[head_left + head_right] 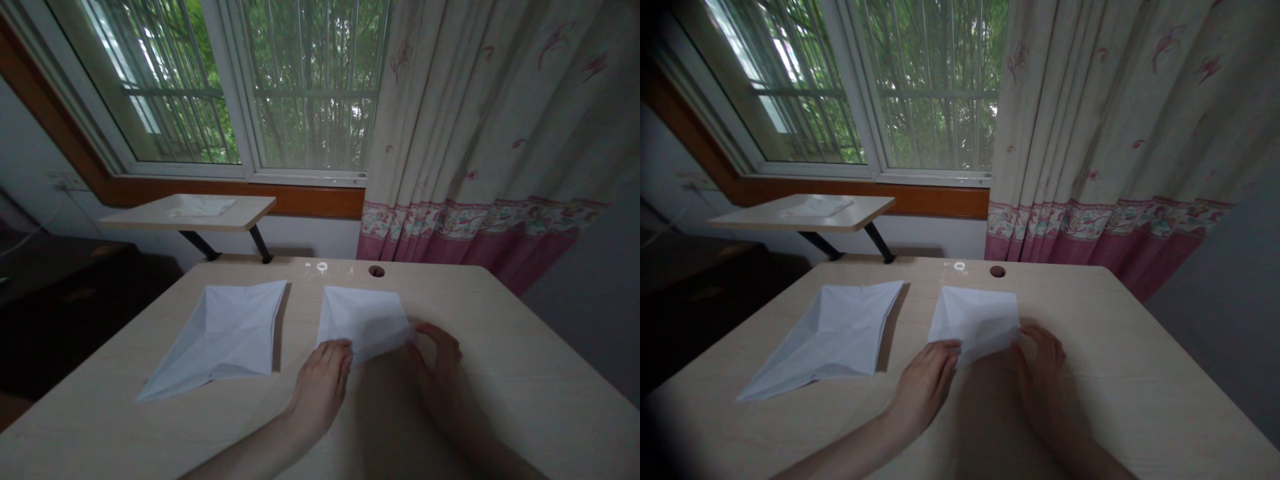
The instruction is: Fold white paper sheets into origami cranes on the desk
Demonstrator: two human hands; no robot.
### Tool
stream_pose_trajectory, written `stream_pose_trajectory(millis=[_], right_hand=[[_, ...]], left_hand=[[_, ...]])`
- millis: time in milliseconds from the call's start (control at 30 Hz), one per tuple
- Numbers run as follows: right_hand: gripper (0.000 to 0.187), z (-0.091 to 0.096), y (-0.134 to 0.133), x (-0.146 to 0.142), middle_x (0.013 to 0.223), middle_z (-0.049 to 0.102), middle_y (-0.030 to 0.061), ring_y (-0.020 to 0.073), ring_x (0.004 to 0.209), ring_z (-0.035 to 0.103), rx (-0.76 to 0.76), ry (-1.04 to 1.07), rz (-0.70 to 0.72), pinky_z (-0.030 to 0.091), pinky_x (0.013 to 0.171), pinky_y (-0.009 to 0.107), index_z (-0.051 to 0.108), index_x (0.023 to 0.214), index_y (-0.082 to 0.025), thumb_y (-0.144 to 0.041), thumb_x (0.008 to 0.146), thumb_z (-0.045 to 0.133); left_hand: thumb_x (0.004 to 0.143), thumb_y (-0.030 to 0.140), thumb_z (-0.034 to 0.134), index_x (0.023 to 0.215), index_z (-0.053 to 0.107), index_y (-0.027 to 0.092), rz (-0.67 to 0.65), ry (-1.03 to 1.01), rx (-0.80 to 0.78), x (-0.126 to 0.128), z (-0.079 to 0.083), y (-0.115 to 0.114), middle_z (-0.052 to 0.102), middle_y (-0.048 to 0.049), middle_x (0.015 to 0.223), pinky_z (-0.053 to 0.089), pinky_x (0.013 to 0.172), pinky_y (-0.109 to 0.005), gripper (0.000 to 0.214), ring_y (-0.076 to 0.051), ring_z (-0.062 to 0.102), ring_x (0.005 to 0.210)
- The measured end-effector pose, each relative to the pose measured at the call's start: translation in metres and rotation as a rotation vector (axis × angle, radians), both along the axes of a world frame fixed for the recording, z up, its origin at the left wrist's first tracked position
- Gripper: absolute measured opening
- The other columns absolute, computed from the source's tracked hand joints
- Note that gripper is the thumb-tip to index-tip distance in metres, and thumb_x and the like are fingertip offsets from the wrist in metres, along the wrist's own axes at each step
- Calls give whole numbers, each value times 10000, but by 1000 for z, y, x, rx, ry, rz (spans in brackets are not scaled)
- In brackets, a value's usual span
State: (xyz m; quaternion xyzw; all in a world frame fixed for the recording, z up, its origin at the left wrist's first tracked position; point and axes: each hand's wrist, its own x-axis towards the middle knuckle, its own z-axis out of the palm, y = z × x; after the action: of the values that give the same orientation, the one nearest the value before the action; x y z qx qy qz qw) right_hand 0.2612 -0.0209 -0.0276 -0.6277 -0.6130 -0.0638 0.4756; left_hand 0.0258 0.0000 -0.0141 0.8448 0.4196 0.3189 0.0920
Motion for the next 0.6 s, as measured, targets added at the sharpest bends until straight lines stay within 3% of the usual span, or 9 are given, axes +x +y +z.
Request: stream_pose_trajectory(millis=[167,333,600], right_hand=[[146,3,-9,-3,1156,517,101,291,1091,506,58,-232,99,393,922,493,577,1075,-263,-272,963,483],[265,3,-9,-7,1306,429,103,317,1205,449,41,-339,120,376,944,526,590,1145,-303,-167,959,459],[409,3,-8,-7,1396,370,122,343,1300,383,-74,-338,228,368,996,590,454,1349,-337,-204,962,443]], left_hand=[[978,126,434,978,551,199,-4,15,-7,0,3,0,702,-54,1062,460,1008,-563,138,-244,665,989],[960,128,442,1103,527,196,-26,-16,-34,-1,3,-1,696,-61,1076,452,1033,-551,180,-240,668,1008],[936,177,494,1236,486,207,-80,-75,-117,-3,-2,-2,665,-92,1172,540,950,-441,302,-256,640,1094]])
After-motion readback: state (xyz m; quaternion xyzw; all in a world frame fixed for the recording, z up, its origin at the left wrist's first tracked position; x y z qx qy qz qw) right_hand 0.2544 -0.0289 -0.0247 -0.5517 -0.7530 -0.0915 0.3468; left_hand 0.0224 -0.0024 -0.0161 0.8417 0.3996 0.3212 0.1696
